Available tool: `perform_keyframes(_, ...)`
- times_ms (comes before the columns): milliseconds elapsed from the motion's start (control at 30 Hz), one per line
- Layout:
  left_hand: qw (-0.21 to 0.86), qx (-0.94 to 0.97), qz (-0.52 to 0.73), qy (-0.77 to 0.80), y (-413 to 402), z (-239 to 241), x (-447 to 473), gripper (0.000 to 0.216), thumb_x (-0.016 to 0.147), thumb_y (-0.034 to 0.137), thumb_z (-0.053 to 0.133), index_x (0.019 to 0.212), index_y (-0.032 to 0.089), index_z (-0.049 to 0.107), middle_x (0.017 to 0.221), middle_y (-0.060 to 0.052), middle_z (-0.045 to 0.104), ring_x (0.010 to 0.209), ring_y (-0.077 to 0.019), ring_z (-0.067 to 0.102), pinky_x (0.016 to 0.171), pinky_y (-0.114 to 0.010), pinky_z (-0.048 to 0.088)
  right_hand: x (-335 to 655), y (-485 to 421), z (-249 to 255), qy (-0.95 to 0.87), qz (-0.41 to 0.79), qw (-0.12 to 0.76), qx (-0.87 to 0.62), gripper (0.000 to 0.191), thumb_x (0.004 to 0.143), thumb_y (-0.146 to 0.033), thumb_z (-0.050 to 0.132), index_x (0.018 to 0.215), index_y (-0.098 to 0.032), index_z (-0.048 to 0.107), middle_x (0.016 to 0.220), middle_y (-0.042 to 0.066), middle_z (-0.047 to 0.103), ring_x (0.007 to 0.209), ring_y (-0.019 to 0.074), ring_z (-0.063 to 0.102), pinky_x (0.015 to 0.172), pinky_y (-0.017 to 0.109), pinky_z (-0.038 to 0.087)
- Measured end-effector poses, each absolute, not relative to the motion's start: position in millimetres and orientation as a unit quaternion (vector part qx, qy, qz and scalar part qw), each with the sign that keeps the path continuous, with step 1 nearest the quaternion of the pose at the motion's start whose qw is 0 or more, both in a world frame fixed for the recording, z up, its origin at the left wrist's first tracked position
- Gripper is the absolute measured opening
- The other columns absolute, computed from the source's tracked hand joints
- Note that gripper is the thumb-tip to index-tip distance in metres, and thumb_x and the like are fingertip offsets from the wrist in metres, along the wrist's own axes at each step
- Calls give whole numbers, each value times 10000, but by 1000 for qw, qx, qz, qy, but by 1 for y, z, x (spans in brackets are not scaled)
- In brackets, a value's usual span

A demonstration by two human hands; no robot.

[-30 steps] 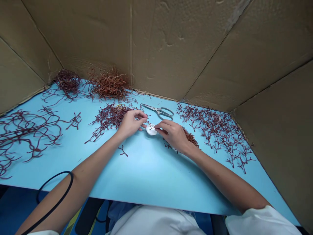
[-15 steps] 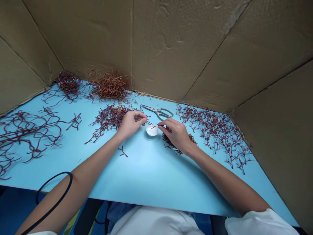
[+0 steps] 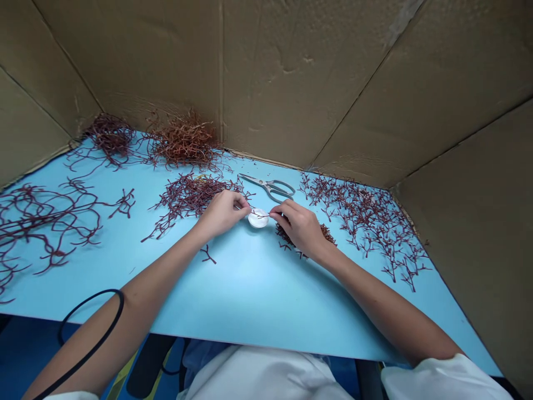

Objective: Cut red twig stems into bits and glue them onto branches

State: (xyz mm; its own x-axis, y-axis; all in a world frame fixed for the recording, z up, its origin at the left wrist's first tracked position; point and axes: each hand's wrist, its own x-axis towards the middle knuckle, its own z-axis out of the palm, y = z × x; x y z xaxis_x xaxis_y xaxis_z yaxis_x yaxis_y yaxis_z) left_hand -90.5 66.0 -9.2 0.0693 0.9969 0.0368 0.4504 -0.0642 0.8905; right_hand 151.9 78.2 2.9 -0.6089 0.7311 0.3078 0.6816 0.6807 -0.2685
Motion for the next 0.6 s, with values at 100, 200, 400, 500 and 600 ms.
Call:
perform_keyframes(100,373,626,364,581,65,-9,-89,102,797,231,704,704,199,730,674,-48,754,575,-196,667,552,-296,500,150,76,4,-905,45,177,-384,344,1119,-399,474,1094,-200,753,1021,96,754,877,203,682,751,301,468)
perform_keyframes(200,375,625,351,587,64,-7,-89,112,808,248,690,713,193,713,668,-45,754,575,-188,669,538,-280,494,150,76,3,-909,33,178,-374,376,1127,-410,445,1090,-196,753,1008,97,753,858,200,674,732,303,459)
perform_keyframes(400,361,631,302,617,60,0,-87,112,822,251,673,761,181,735,681,-54,759,575,-183,670,542,-271,487,151,77,2,-918,16,190,-348,423,1134,-425,414,1073,-177,751,970,101,750,823,199,660,697,309,447)
perform_keyframes(500,351,636,289,624,58,2,-87,113,816,252,688,742,182,736,668,-54,754,561,-183,664,531,-271,482,151,78,1,-919,15,183,-349,419,1131,-433,422,1074,-184,753,963,98,748,821,201,659,697,311,442)
perform_keyframes(600,360,632,306,614,58,0,-87,116,805,264,720,719,187,732,653,-49,748,561,-184,665,539,-275,507,151,78,-1,-917,24,179,-355,392,1125,-425,445,1069,-190,754,961,96,747,825,203,659,701,310,441)
